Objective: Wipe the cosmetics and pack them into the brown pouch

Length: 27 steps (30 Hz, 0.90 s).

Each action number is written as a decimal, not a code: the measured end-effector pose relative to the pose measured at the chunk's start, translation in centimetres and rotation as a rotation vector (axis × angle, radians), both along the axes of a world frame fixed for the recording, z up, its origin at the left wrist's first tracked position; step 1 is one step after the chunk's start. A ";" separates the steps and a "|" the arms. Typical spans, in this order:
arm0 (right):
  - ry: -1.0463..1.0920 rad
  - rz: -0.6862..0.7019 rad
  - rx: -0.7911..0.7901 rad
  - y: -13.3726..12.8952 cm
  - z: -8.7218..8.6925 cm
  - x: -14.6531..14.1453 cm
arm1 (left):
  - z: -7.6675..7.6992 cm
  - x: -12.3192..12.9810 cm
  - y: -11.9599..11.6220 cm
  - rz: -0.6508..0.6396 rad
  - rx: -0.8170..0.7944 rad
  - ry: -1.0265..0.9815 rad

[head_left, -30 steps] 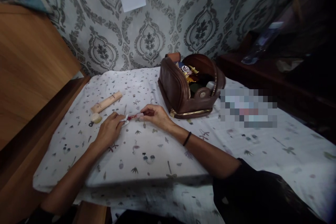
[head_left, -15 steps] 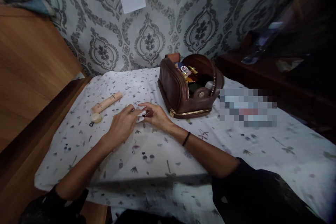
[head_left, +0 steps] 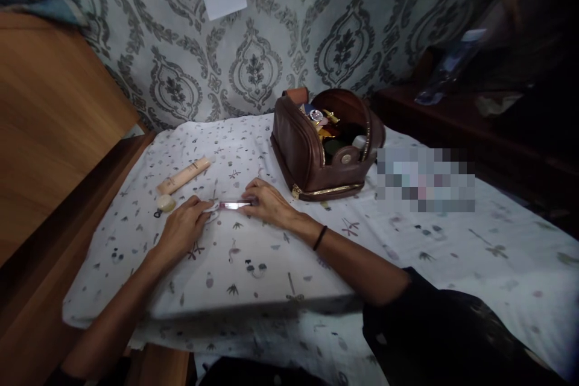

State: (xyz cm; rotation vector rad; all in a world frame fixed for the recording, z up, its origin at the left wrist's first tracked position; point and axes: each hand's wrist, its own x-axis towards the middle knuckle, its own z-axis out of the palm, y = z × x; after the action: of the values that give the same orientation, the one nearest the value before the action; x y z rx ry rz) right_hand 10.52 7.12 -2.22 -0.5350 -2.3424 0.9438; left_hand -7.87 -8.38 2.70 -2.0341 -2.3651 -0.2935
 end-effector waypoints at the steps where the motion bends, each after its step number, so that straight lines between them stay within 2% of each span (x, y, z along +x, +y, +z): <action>1: -0.005 -0.009 0.017 0.0 0.1 0.0 | 0.0 -0.1 -0.1 -0.001 -0.011 0.012; 4: -0.002 0.004 0.037 -0.1 0.1 0.0 | 0.7 0.1 -0.1 0.008 0.002 0.058; 6: 0.006 0.025 0.048 -0.1 0.1 0.0 | 1.4 0.8 0.2 0.016 0.076 0.080; 9: 0.011 0.041 0.072 -0.1 0.1 -0.1 | 2.3 2.9 1.4 -0.062 0.183 0.056; 12: -0.005 0.015 0.086 -0.1 0.0 -0.1 | 2.4 5.3 2.6 -0.179 0.121 0.044; 15: -0.026 -0.004 0.086 -0.1 -0.1 -0.2 | 1.9 6.3 3.2 -0.191 0.030 0.072; 17: -0.028 0.010 0.053 0.0 -0.1 -0.2 | 1.7 5.8 3.0 -0.168 0.011 0.075; 20: -0.029 0.038 0.019 0.1 -0.1 -0.1 | 1.4 3.6 2.0 -0.119 0.016 0.036; 24: -0.067 0.129 0.135 -0.1 0.2 0.2 | 0.5 0.5 0.7 -0.064 0.085 -0.114; 27: -0.087 0.148 0.173 -0.2 0.5 0.4 | -0.3 -0.6 0.2 -0.031 0.186 -0.273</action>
State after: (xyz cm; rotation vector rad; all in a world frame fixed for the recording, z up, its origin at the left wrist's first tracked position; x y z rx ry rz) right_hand 10.93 6.95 -1.75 -0.3435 -2.5413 0.7857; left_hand -8.52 -8.16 2.36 -2.0597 -2.3409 -0.8081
